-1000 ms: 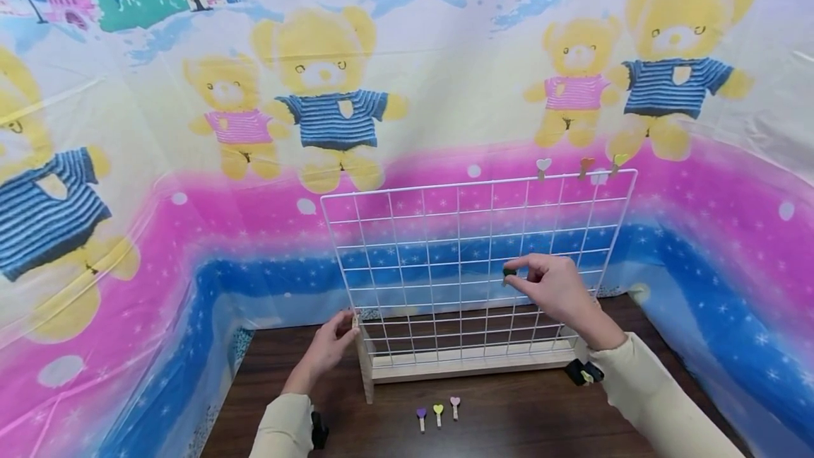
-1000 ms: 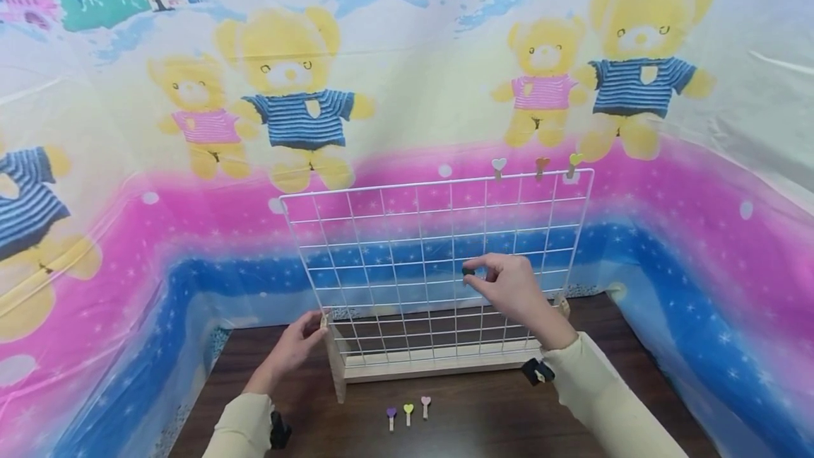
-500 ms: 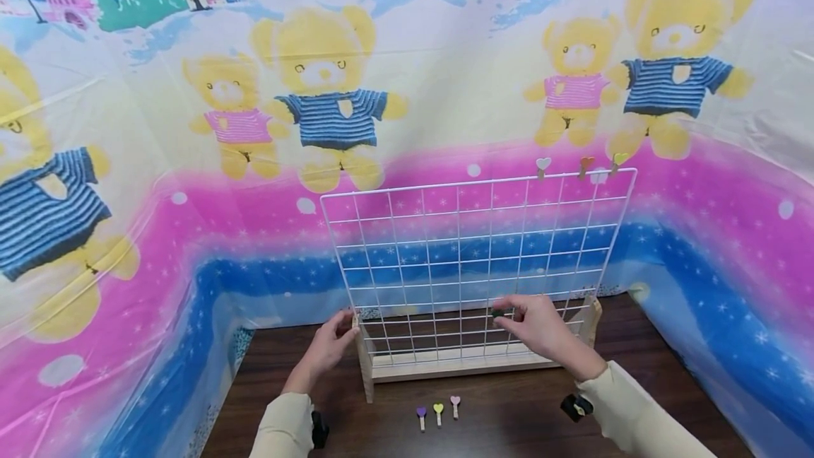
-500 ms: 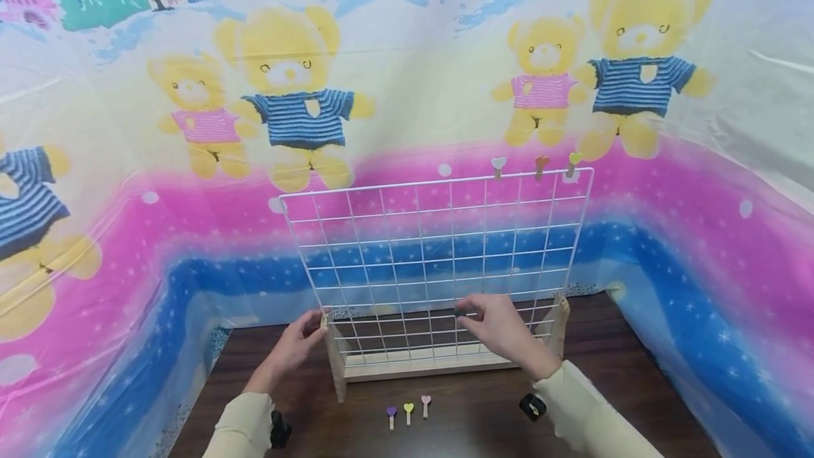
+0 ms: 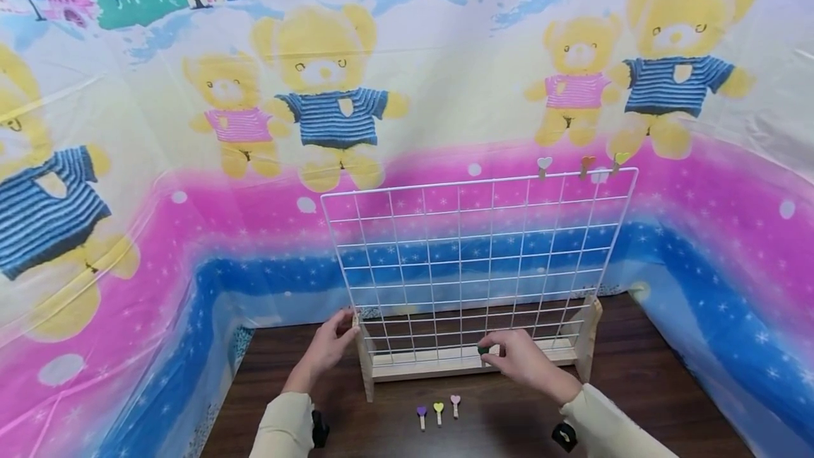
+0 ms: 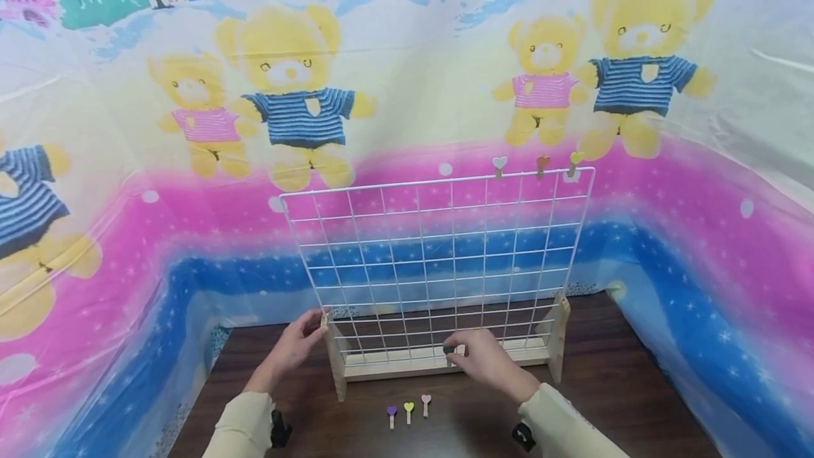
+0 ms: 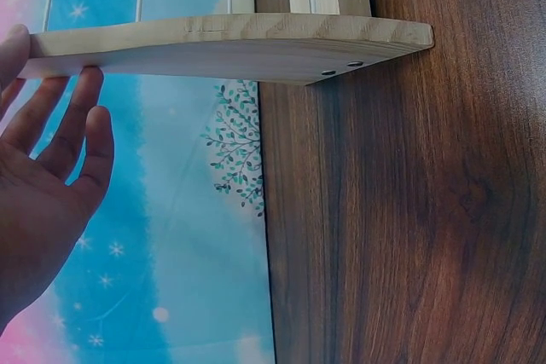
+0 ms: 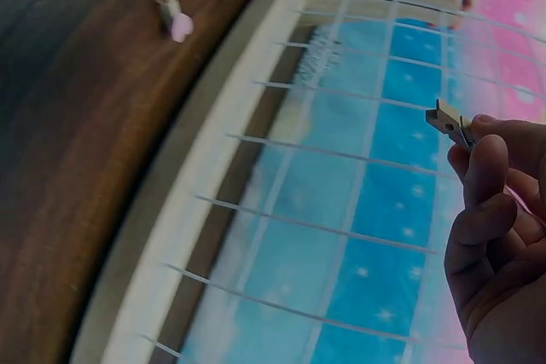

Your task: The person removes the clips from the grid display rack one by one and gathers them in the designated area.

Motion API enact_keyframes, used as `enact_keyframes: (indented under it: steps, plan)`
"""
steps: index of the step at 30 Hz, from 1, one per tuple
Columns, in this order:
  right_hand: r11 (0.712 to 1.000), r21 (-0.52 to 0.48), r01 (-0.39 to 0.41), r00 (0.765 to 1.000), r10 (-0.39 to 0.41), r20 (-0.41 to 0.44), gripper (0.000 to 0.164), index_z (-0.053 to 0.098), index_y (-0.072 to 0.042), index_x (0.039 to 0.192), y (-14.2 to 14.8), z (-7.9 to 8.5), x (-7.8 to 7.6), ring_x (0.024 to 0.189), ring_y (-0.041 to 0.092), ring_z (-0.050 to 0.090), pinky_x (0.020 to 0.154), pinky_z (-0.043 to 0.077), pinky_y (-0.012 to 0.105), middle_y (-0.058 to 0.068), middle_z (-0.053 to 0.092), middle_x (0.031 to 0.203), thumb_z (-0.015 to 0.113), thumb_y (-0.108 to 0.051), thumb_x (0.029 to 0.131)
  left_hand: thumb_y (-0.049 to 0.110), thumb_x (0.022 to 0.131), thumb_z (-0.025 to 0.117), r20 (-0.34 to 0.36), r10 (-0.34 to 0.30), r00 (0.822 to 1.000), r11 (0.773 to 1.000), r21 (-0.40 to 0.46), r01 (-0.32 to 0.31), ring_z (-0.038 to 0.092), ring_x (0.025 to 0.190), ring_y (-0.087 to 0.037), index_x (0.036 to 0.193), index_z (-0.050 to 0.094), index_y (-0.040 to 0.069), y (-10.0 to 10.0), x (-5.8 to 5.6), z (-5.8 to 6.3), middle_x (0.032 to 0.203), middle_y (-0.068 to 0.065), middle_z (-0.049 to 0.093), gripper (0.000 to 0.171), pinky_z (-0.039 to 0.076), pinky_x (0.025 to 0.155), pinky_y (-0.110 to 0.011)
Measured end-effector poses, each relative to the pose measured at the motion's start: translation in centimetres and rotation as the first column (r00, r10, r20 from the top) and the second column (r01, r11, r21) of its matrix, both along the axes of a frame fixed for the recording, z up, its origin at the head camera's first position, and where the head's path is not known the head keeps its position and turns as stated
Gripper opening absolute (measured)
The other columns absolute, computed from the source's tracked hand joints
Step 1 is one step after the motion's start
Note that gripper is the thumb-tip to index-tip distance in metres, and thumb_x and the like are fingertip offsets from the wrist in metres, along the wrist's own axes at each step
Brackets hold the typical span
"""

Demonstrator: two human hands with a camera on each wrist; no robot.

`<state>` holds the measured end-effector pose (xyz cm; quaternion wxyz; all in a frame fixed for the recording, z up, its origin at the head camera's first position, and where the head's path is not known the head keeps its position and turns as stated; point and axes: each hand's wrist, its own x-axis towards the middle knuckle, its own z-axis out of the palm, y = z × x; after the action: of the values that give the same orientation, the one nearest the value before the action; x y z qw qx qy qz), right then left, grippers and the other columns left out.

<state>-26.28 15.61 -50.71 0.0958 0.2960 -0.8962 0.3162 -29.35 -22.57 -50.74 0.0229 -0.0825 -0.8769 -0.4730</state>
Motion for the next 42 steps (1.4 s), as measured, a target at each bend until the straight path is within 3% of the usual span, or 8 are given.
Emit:
enact_keyframes:
  steps: [7,15,25,36,42]
  plan:
    - [0.999,-0.004,-0.038,0.999,0.038,0.026,0.013,0.073,-0.012,0.092,-0.5,-3.0,-0.3,0.052,-0.002,0.045,0.049,0.041,0.019,-0.001,0.069,0.090,0.074,-0.007,0.080,0.015,0.096,0.056,-0.001,-0.005,1.000,1.000,0.003,0.005,0.054,0.109,-0.029,0.132,0.052,0.008,0.0,-0.1,0.0,0.124,-0.012,0.057,0.036,0.049,0.083,-0.044]
    - [0.994,0.020,-0.105,0.992,0.103,0.069,0.012,0.072,-0.011,0.087,-1.0,-6.2,-0.4,0.077,0.003,0.059,0.067,0.050,0.025,-0.006,0.067,0.084,0.075,-0.005,0.078,0.014,0.096,0.057,0.003,-0.006,1.000,1.000,0.006,0.006,0.054,0.108,-0.028,0.131,0.052,0.006,0.0,0.0,-0.1,0.122,-0.012,0.057,0.037,0.049,0.082,-0.043]
    - [0.991,-0.018,-0.136,0.948,0.135,0.289,0.013,0.071,-0.003,0.092,-1.8,-8.7,-1.0,0.069,0.000,0.058,0.061,0.049,0.021,-0.006,0.066,0.082,0.072,-0.004,0.079,0.014,0.096,0.056,0.005,0.003,1.000,1.000,0.003,-0.003,0.054,0.108,-0.030,0.131,0.052,0.006,0.0,0.1,-0.1,0.123,-0.014,0.057,0.036,0.049,0.082,-0.043]
    - [0.994,0.022,-0.111,0.912,0.093,0.399,0.014,0.070,-0.006,0.092,-2.2,-10.2,-1.5,0.069,0.003,0.057,0.060,0.048,0.022,-0.008,0.064,0.080,0.072,-0.005,0.078,0.014,0.097,0.056,0.019,0.012,1.000,1.000,0.000,-0.012,0.054,0.108,-0.029,0.133,0.051,0.006,0.0,0.1,-0.1,0.122,-0.012,0.057,0.037,0.049,0.082,-0.043]
    - [0.993,0.050,-0.103,0.917,0.076,0.391,0.012,0.071,-0.007,0.090,-2.3,-10.9,-1.9,0.069,0.003,0.057,0.060,0.048,0.022,-0.009,0.063,0.078,0.072,-0.006,0.079,0.015,0.097,0.056,0.022,0.012,1.000,1.000,-0.001,-0.012,0.053,0.110,-0.029,0.133,0.051,0.009,0.0,-0.1,-0.1,0.124,-0.012,0.056,0.037,0.049,0.084,-0.045]
